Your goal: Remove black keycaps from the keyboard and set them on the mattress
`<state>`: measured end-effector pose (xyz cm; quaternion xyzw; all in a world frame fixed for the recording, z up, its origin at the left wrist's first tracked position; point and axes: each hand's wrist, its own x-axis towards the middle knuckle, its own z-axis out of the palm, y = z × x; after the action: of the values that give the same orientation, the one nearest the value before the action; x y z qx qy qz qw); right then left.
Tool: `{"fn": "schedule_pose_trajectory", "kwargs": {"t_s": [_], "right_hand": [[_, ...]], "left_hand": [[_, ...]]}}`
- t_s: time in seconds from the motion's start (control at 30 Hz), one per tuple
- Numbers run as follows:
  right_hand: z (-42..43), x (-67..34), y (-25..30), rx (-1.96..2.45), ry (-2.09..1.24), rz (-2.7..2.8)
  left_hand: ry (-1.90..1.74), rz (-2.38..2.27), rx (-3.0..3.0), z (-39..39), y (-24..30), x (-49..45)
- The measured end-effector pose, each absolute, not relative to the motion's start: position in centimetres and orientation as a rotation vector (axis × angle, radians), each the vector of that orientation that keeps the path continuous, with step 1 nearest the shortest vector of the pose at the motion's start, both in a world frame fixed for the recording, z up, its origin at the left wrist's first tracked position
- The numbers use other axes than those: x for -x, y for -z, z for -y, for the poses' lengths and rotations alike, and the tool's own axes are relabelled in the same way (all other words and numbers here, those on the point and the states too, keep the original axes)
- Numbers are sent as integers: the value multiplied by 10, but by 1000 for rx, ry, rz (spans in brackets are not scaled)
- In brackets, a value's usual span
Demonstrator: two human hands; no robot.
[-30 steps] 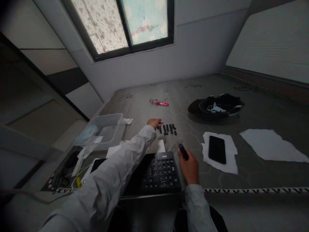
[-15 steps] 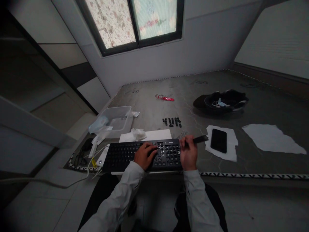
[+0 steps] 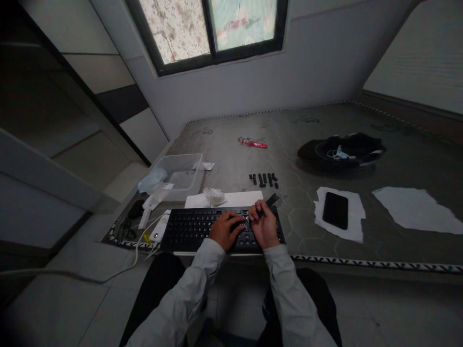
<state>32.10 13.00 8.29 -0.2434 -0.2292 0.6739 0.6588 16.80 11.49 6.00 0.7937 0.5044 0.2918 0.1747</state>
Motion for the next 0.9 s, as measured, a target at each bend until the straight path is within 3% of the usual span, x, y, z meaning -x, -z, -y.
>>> {"fn": "schedule_pose_trajectory", "kwargs": {"t_s": [0.53,0.9], "right_hand": [[-135,-303,-79,780,-1464,682],[-130,-287,-42,1032,-934,1068]], "left_hand": [[-811,-1399,-2269,-114,-61,-167],[-778,-1469,-2200,-118,-58,-169]]}}
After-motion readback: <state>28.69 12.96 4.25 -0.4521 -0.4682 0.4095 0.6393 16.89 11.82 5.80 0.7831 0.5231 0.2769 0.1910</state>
